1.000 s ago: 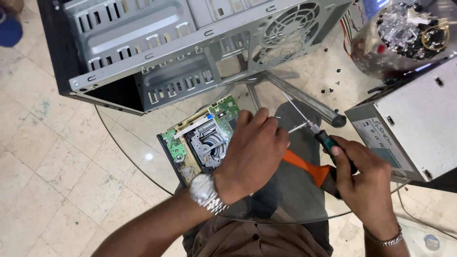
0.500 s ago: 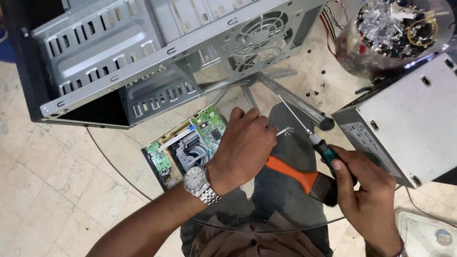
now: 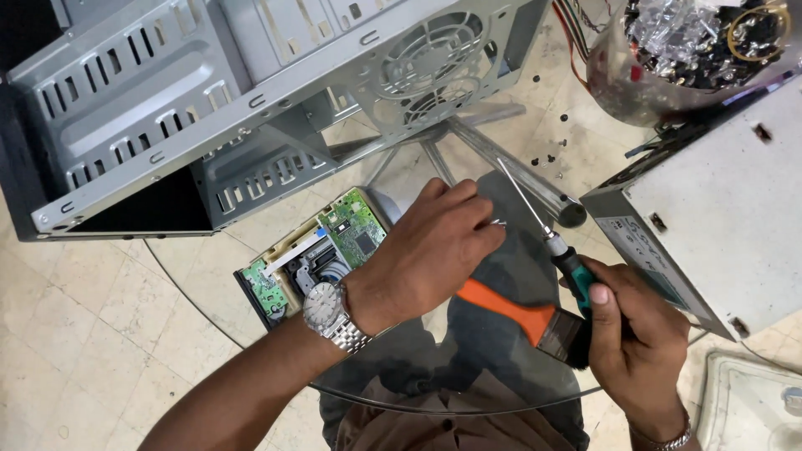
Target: Disassembling and repairing an optical drive by manipulating the PCB, ribbon cables, and using a screwdriver.
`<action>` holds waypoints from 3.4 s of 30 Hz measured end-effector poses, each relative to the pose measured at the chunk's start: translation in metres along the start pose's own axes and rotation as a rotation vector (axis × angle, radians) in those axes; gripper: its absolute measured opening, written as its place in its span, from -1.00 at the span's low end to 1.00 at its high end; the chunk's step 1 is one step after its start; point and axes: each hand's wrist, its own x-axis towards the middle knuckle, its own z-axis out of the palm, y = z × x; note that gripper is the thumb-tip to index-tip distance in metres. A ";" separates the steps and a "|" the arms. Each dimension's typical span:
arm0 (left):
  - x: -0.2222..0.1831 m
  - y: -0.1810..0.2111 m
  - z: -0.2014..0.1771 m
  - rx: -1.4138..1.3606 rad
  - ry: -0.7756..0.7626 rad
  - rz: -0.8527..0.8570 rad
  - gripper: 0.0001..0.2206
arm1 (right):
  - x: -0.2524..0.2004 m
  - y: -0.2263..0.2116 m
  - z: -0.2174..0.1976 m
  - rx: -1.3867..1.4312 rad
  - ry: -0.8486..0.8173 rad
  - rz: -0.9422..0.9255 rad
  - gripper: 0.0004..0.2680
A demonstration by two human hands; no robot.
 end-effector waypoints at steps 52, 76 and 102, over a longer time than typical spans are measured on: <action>-0.011 -0.012 -0.016 -0.049 -0.116 -0.103 -0.91 | 0.003 0.003 -0.003 0.008 0.009 -0.032 -0.83; -0.001 0.008 -0.007 0.026 -0.128 -0.030 -0.79 | 0.004 0.005 -0.004 0.011 0.006 -0.035 -0.83; -0.087 0.055 -0.081 -0.514 0.363 -0.409 -0.89 | -0.005 -0.007 -0.003 0.160 0.130 0.001 -0.82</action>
